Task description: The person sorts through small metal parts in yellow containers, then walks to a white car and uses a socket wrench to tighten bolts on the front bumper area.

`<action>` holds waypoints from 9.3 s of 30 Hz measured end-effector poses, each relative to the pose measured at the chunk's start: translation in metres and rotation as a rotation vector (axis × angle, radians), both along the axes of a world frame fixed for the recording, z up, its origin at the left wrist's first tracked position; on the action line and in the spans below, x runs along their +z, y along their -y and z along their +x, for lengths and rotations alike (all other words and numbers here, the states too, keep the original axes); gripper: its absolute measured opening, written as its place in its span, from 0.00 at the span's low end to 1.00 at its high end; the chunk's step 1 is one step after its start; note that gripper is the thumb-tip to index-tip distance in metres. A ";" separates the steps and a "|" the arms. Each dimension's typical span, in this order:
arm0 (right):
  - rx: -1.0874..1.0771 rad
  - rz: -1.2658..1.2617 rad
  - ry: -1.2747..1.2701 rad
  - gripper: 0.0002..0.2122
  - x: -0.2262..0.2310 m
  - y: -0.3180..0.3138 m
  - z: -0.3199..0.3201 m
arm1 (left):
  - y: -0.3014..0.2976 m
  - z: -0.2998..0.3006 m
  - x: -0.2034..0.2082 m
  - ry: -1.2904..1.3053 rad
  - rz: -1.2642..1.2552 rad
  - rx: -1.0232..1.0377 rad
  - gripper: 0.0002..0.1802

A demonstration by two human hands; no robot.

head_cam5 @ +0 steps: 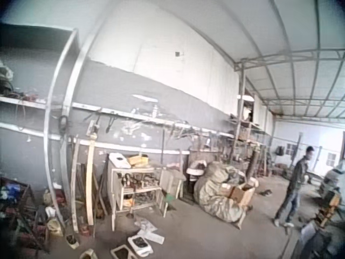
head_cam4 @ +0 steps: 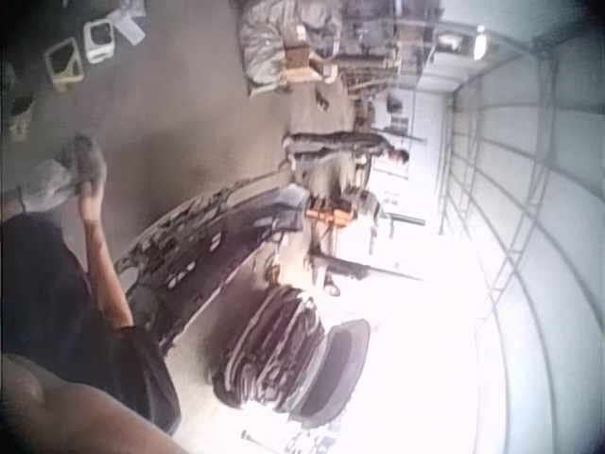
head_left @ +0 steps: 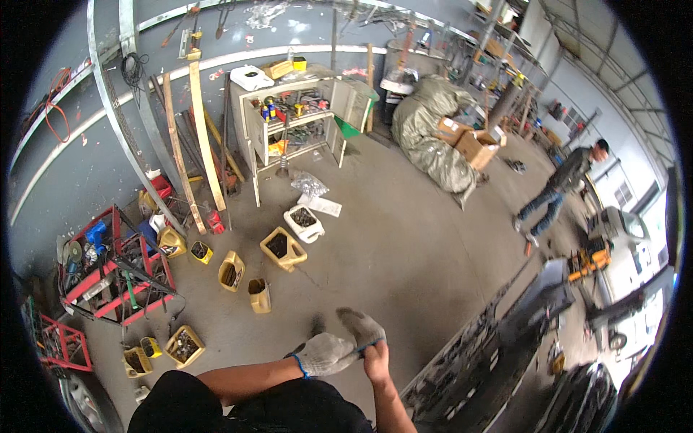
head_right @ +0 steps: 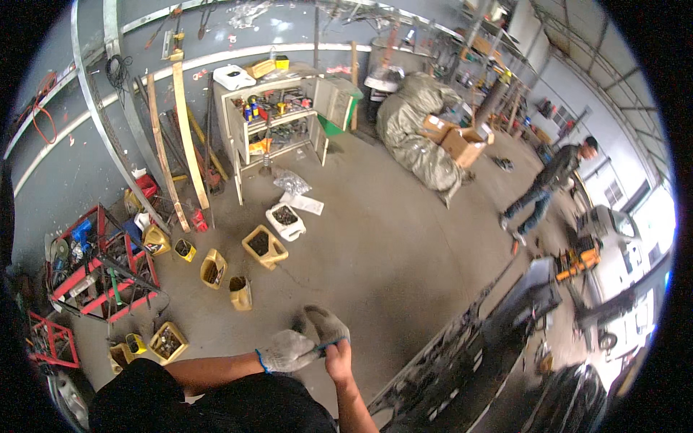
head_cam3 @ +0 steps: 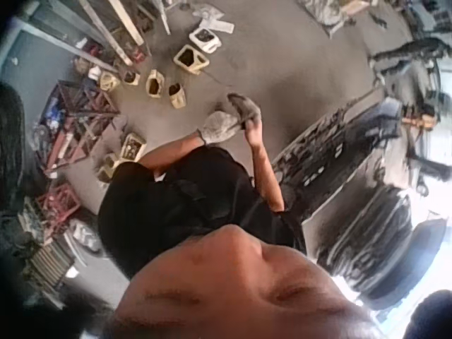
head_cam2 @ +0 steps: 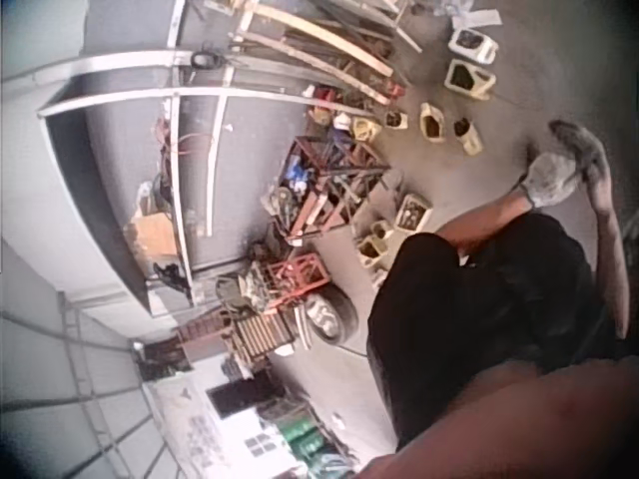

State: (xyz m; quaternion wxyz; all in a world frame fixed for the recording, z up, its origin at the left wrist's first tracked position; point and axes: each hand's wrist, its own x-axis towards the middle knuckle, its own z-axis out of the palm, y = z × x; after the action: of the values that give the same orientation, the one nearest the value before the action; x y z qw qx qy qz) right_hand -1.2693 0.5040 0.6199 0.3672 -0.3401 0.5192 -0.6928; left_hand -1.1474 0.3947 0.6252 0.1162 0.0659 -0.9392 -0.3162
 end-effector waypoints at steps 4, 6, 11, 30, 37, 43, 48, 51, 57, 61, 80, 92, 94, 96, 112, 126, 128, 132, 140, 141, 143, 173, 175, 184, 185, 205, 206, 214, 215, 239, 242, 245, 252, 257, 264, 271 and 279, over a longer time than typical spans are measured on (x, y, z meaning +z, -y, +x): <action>0.120 0.328 -0.993 0.18 -0.110 0.051 -0.139 | 0.065 -0.116 -0.014 -0.184 -0.056 -0.156 0.17; 0.221 0.339 -0.444 0.19 -0.106 0.105 -0.195 | 0.097 -0.175 -0.028 -0.234 -0.147 -0.172 0.20; 0.133 0.286 0.575 0.22 -0.049 0.229 -0.355 | 0.184 -0.325 0.001 -0.265 -0.003 -0.221 0.19; 0.870 0.244 -0.598 0.09 -0.037 0.772 -0.687 | 0.633 -0.669 0.010 0.174 0.242 0.234 0.23; 0.825 0.331 -0.653 0.14 -0.113 0.911 -0.735 | 0.788 -0.627 -0.040 0.329 0.671 1.027 0.30; 0.726 0.751 -0.349 0.17 -0.156 1.044 -0.807 | 1.020 -0.629 -0.131 0.333 0.527 1.251 0.34; 0.598 0.469 -0.607 0.18 -0.144 1.192 -0.875 | 1.349 -0.699 -0.129 -0.263 0.977 1.289 0.21; 0.505 0.660 -0.556 0.18 -0.081 1.271 -0.879 | 1.529 -0.707 -0.126 -0.539 1.354 1.438 0.21; 0.362 0.874 -0.560 0.17 -0.061 1.312 -0.891 | 1.660 -0.775 -0.104 -0.573 1.385 1.663 0.25; 0.284 0.690 -0.406 0.15 -0.153 1.275 -0.900 | 1.705 -0.779 -0.149 -0.702 1.450 1.730 0.19; 0.479 0.770 -0.691 0.15 -0.069 1.365 -0.955 | 1.553 -0.769 -0.133 0.191 0.112 1.156 0.20; 0.569 0.703 -0.807 0.15 -0.073 1.342 -0.961 | 1.580 -0.782 -0.060 0.462 -0.045 0.839 0.19; 0.600 0.674 -0.927 0.10 -0.091 1.320 -0.970 | 1.586 -0.777 -0.048 0.349 -0.101 0.891 0.19; 0.591 0.670 -1.042 0.08 -0.103 1.302 -0.975 | 1.592 -0.779 -0.034 0.203 -0.106 0.962 0.18; 0.442 0.679 -0.855 0.10 -0.109 1.285 -0.985 | 1.570 -0.878 -0.100 0.516 -0.237 1.050 0.11; 0.413 0.838 -0.686 0.13 -0.099 1.287 -0.984 | 1.566 -0.876 -0.074 0.543 -0.227 1.015 0.11; 0.413 0.814 -0.693 0.14 -0.100 1.288 -0.988 | 1.566 -0.866 -0.053 0.461 -0.118 1.003 0.13; 0.433 0.753 -0.799 0.14 -0.104 1.293 -0.992 | 1.566 -0.825 -0.043 0.009 0.756 1.055 0.16; 0.558 0.785 -0.859 0.14 -0.085 1.325 -0.976 | 1.511 -0.790 0.021 -0.644 1.594 0.906 0.20; 0.599 0.756 -0.932 0.15 -0.086 1.330 -0.977 | 1.506 -0.791 0.026 -0.698 1.630 0.889 0.22; 0.506 0.956 -0.697 0.15 -0.061 1.350 -0.963 | 1.502 -0.786 0.037 -0.685 1.583 0.836 0.23; 0.554 0.710 -0.668 0.11 0.007 1.450 -0.874 | 1.457 -0.761 0.042 -0.529 1.510 0.790 0.15; 0.580 0.616 -0.587 0.10 0.012 1.448 -0.866 | 1.443 -0.763 0.042 -0.223 1.305 0.816 0.15; 0.702 0.587 -0.670 0.13 0.039 1.458 -0.847 | 1.406 -0.776 0.009 -0.019 1.454 0.720 0.22; 0.677 0.604 -0.667 0.13 0.039 1.458 -0.846 | 1.406 -0.775 0.001 -0.030 1.343 0.709 0.22; 0.564 0.385 -0.932 0.08 0.014 1.455 -0.871 | 1.418 -0.806 -0.010 0.289 1.097 0.593 0.24; 0.584 0.402 -0.878 0.09 0.011 1.451 -0.877 | 1.421 -0.812 -0.004 0.307 1.014 0.570 0.23; 0.637 0.835 -0.405 0.16 0.028 1.439 -0.919 | 1.521 -0.818 -0.007 0.167 0.004 0.687 0.14; 0.628 0.790 -0.411 0.16 0.031 1.439 -0.919 | 1.539 -0.822 -0.007 0.228 -0.034 0.623 0.14; 0.354 0.832 -0.585 0.15 -0.009 1.429 -0.904 | 1.584 -0.884 -0.093 0.477 -0.096 0.586 0.10; 0.376 0.862 -0.566 0.15 -0.012 1.424 -0.908 | 1.587 -0.865 -0.061 0.360 -0.006 0.694 0.10; 0.369 0.846 -0.579 0.15 -0.012 1.423 -0.907 | 1.583 -0.844 -0.035 0.084 0.292 0.736 0.12; 0.450 0.813 -0.658 0.14 -0.003 1.439 -0.906 | 1.555 -0.812 0.021 -0.108 1.262 0.765 0.15; 0.460 0.748 -0.642 0.14 -0.004 1.443 -0.907 | 1.544 -0.807 0.040 -0.150 1.242 0.875 0.14; 0.427 0.869 -0.411 0.15 0.000 1.440 -0.910 | 1.532 -0.766 -0.005 -0.689 1.656 0.737 0.17; 0.395 0.873 -0.333 0.14 0.002 1.435 -0.911 | 1.534 -0.769 -0.003 -0.544 1.690 0.813 0.18; 0.403 0.866 -0.385 0.13 -0.008 1.435 -0.904 | 1.582 -0.837 -0.039 0.142 0.219 0.528 0.12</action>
State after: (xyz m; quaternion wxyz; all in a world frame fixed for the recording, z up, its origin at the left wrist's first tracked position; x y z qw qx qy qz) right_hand -2.1733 -0.9309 0.6122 0.4985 -0.3714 0.7408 -0.2547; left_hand -1.9841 -1.1870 0.5863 0.1204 0.3420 -0.8558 -0.3690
